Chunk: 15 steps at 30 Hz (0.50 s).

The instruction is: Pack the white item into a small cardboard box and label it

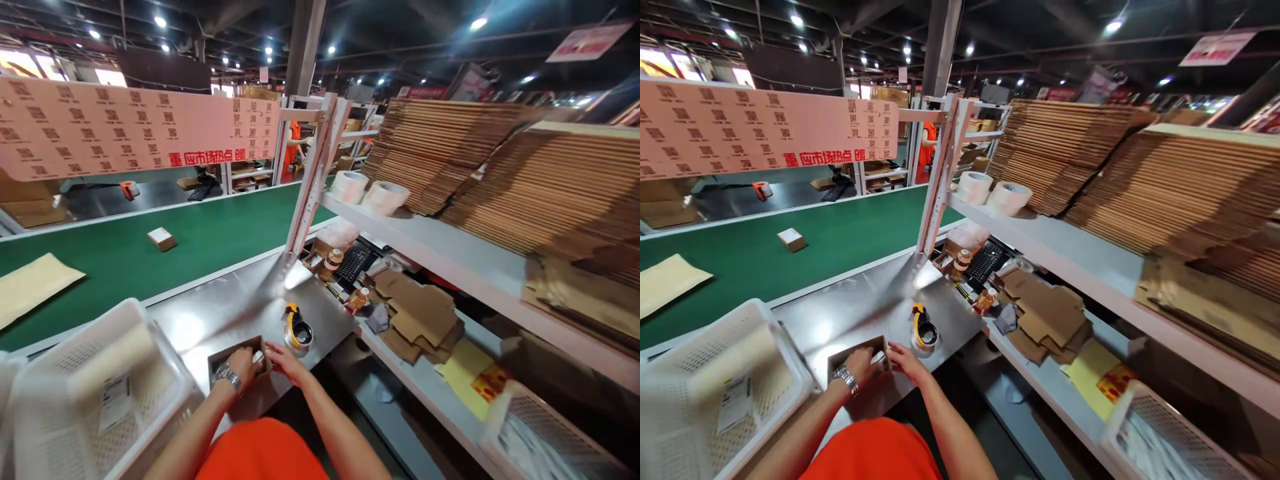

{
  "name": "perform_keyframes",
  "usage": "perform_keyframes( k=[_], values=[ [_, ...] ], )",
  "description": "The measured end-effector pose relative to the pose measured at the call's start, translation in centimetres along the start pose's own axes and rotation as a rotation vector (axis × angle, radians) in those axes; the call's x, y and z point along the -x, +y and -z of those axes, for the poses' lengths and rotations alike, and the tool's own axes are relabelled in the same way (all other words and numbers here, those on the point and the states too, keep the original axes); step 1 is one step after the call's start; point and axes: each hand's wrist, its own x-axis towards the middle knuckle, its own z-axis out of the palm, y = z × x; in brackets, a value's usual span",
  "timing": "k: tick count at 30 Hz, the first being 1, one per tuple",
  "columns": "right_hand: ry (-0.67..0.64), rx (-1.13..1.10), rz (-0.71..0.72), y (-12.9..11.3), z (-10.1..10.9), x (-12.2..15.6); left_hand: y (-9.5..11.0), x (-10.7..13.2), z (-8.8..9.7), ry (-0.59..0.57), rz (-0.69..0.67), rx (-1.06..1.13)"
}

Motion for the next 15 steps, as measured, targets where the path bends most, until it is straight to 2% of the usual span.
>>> perform_keyframes(
  k=[2, 4, 6, 8, 9, 10, 12, 15],
  values=[
    [0.012, -0.020, 0.009, 0.4, 0.1, -0.2, -0.5, 0.0, -0.3, -0.001, -0.007, -0.014],
    [0.031, -0.020, 0.008, 0.6, 0.3, -0.3, -2.3, 1.3, -0.5, 0.093, -0.052, 0.002],
    [0.039, -0.022, 0.004, 0.6, 0.6, -0.3, -5.1, 3.4, -0.8, 0.310, -0.081, 0.032],
    [0.026, -0.030, -0.021, 0.5, 0.8, -0.4, -8.0, 5.6, -1.8, 0.546, -0.015, 0.045],
    [0.018, -0.029, -0.043, 0.3, 0.8, -0.4, -9.2, 6.5, -2.5, 0.602, 0.037, 0.055],
    [0.010, -0.024, -0.070, 0.1, 0.7, -0.5, -10.1, 7.2, -3.4, 0.609, 0.082, 0.078],
    [-0.018, 0.007, -0.107, -0.3, 0.2, -1.0, -10.8, 7.9, -5.5, 0.515, 0.129, 0.137],
    [-0.076, 0.090, -0.061, -1.0, -1.2, -2.0, -9.4, 7.5, -8.1, 0.343, 0.124, 0.142]
  ],
)
